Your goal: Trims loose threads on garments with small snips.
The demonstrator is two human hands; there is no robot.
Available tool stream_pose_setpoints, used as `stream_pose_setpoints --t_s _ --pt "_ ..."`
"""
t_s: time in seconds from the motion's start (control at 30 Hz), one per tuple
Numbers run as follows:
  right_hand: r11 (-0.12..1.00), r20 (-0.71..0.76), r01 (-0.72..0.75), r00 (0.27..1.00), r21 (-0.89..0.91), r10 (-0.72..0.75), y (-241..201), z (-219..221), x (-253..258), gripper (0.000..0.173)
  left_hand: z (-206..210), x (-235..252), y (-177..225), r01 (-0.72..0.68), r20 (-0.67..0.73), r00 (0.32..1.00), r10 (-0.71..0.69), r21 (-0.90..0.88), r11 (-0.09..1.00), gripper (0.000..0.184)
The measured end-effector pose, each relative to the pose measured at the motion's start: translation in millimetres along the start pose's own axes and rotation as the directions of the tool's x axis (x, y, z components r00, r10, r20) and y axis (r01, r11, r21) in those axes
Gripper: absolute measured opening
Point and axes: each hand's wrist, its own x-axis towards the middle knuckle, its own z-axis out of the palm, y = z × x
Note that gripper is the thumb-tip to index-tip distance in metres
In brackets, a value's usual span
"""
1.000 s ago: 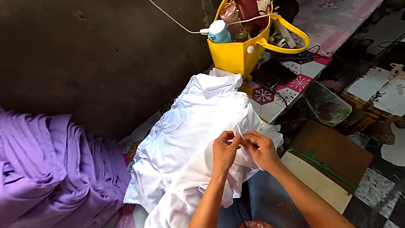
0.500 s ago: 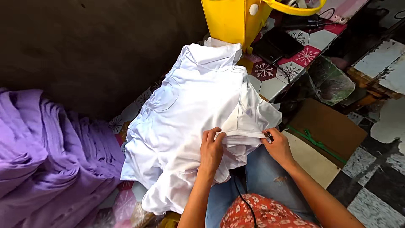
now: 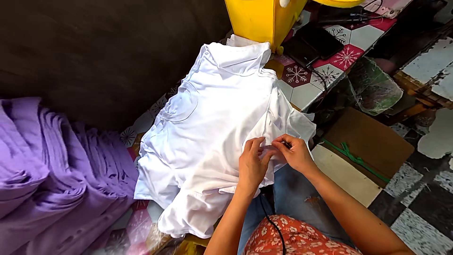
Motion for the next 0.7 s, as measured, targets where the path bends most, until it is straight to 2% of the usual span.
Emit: stream_pose_setpoints --t_s 0.03,0.1,0.2,0.23,0.3,0.37,0.43,0.47,0.5,0.53,0.6,0.63,0.7 --pt "0.998 0.022 -0.026 0.999 0.052 0.025 -0.5 -1.1 -0.4 0.018 3.4 -0.4 -3.3 0.007 -0.018 1.000 -0.008 -0.014 1.000 0.043" --pt "0.995 0.053 0.016 0.998 0.094 -0.021 2.5 -0.9 -1.5 0.019 7.8 -0.8 -7.2 0.006 -0.049 0.999 -0.008 -0.039 0.999 0.038" --pt "0.987 0.057 0.044 0.997 0.155 -0.053 5.1 -1.5 -2.9 0.019 7.8 0.4 -7.6 0.056 -0.085 0.994 -0.066 -0.116 0.992 0.018" --pt "0.987 0.046 0.027 0.998 0.157 -0.034 5.3 -1.8 -3.6 0.018 7.4 1.5 -8.2 0.082 -0.101 0.990 -0.100 -0.162 0.983 0.014" --pt "0.998 0.036 0.035 0.999 0.059 -0.037 9.3 -0.3 -5.4 0.031 7.5 3.0 -11.7 0.118 -0.128 0.978 -0.164 -0.307 0.944 0.008" --pt "0.994 0.029 0.080 0.997 -0.080 -0.078 16.0 4.7 -7.4 0.037 6.0 3.0 -12.6 0.146 -0.120 0.963 -0.243 -0.528 0.837 0.009" --pt "0.982 0.004 0.126 0.992 -0.144 -0.126 22.4 9.4 -9.4 0.029 0.6 4.2 -6.0 0.188 -0.082 0.932 -0.352 -0.721 0.666 0.016" --pt "0.980 -0.008 0.133 0.991 -0.150 -0.135 24.2 10.1 -10.3 0.026 -3.5 4.6 -2.4 0.202 -0.061 0.921 -0.384 -0.769 0.606 0.017" --pt "0.980 -0.016 0.135 0.990 -0.148 -0.139 25.4 10.3 -10.9 0.024 -7.3 4.5 0.0 0.207 -0.051 0.919 -0.390 -0.780 0.591 0.017" --pt "0.980 -0.020 0.138 0.990 -0.145 -0.142 25.9 10.2 -11.1 0.023 -9.3 3.6 0.3 0.197 -0.062 0.930 -0.363 -0.749 0.633 0.015" --pt "0.978 -0.017 0.142 0.989 -0.151 -0.147 25.9 9.5 -11.7 0.023 -9.9 0.0 -2.9 0.145 -0.118 0.963 -0.240 -0.525 0.839 0.006" --pt "0.976 -0.012 0.147 0.988 -0.160 -0.151 25.4 9.1 -11.8 0.024 -9.4 -1.5 -5.4 0.106 -0.140 0.977 -0.160 -0.332 0.937 0.013" --pt "0.967 -0.004 0.168 0.985 -0.192 -0.172 24.4 9.6 -13.1 0.024 -6.5 -3.4 -6.8 0.070 -0.134 0.989 -0.067 0.018 0.997 0.028"
